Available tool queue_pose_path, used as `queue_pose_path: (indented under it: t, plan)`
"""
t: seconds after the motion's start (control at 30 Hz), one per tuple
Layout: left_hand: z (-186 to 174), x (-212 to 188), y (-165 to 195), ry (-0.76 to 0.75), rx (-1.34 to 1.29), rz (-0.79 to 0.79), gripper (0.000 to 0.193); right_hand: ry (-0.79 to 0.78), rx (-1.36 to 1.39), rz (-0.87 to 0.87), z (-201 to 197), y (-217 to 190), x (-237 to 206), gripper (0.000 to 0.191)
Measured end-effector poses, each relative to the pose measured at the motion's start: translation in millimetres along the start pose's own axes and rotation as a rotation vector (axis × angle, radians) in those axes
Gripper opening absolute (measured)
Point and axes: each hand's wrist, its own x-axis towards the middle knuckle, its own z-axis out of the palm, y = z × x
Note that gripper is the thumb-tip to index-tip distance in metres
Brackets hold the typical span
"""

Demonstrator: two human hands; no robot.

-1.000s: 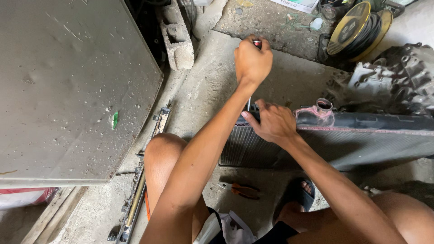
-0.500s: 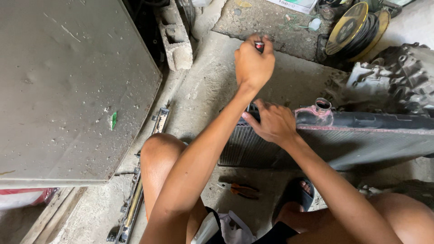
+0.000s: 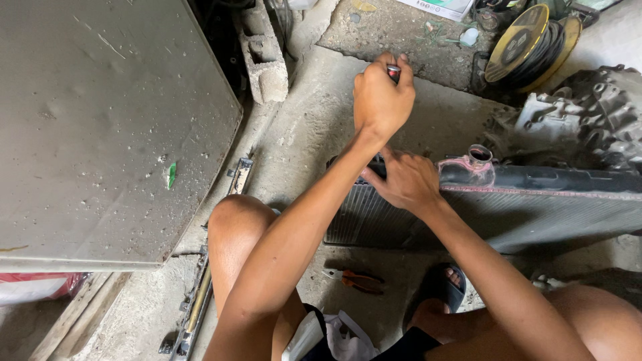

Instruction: The person uses a screwdriver to pry and separate a plastic cap from the top of a car radiator. They repeatedly insert the tool into the seam and lever the cap to loosen it.

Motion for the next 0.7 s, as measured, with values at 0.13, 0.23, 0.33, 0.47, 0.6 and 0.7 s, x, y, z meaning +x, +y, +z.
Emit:
queue_pose_path:
  t: [0.13, 0.23, 0.33, 0.47, 0.6, 0.7]
  plan:
    - [1, 2, -3, 0.015, 0.009, 0.002, 0.028, -0.051, -0.001, 0.037, -3, -2, 1, 0.078]
    - [3, 4, -6, 0.028, 0.025, -0.012, 0.027, -0.022, 0.001, 0.027, -3, -2, 1, 0.075]
    - [5, 6, -9, 0.042, 0.046, -0.023, 0.027, -0.007, -0.004, 0.021, -2, -2, 1, 0.074]
    - [6, 8, -12, 0.033, 0.053, -0.033, 0.028, 0.003, -0.004, 0.019, -1, -1, 0, 0.074]
    - [5, 10, -13, 0.045, 0.067, -0.055, 0.026, 0.022, -0.009, 0.02, -1, -1, -1, 0.073]
    - [5, 11, -12, 0.034, 0.056, -0.072, 0.027, 0.032, -0.009, 0.016, -1, -2, 0, 0.072]
